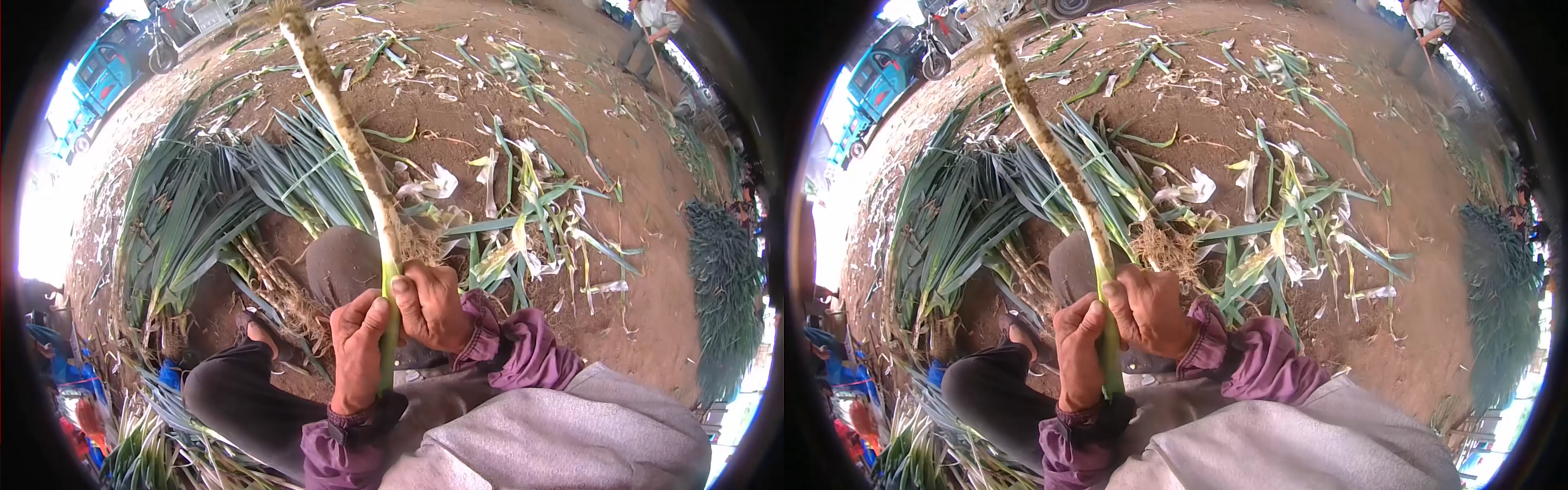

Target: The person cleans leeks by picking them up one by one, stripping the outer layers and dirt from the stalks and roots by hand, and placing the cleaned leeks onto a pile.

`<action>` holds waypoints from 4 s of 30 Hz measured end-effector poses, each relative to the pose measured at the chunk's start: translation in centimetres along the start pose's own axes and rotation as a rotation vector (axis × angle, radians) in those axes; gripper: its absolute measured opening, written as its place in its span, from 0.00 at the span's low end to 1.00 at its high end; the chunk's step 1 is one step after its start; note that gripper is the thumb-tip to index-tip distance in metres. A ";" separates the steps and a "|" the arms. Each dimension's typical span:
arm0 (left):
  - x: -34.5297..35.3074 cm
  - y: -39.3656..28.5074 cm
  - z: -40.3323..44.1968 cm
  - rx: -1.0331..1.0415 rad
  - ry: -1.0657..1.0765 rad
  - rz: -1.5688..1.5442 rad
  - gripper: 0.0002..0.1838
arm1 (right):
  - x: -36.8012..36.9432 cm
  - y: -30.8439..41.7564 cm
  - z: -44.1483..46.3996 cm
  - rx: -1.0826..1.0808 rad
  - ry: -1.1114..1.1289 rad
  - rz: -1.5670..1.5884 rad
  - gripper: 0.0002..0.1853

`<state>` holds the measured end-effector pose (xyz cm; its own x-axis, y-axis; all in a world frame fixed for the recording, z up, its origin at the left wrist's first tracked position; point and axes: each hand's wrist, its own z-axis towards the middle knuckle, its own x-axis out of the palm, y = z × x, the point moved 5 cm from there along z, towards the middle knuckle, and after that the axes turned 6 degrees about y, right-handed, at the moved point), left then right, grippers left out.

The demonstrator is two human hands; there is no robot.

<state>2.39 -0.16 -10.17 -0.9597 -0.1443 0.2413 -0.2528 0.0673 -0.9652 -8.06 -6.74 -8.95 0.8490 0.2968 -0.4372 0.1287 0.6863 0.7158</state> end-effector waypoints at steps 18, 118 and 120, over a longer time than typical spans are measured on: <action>-3.7 0.5 0.0 -0.127 0.073 -0.200 0.19 | -17.4 -9.5 6.1 0.110 -0.275 -0.708 0.15; -5.8 -0.1 1.6 -0.126 -0.114 0.092 0.21 | -26.3 -17.3 -11.9 0.611 -0.264 -0.940 0.14; -5.5 -0.8 1.5 -0.124 -0.122 0.149 0.21 | -20.3 -15.1 -8.9 0.591 -0.094 -0.768 0.14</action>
<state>8.03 -0.88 -10.87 -0.9675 -0.2414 0.0755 -0.1295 0.2163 -0.9677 -31.79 -17.24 -15.77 0.4608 -0.1644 -0.8722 0.8791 0.2195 0.4231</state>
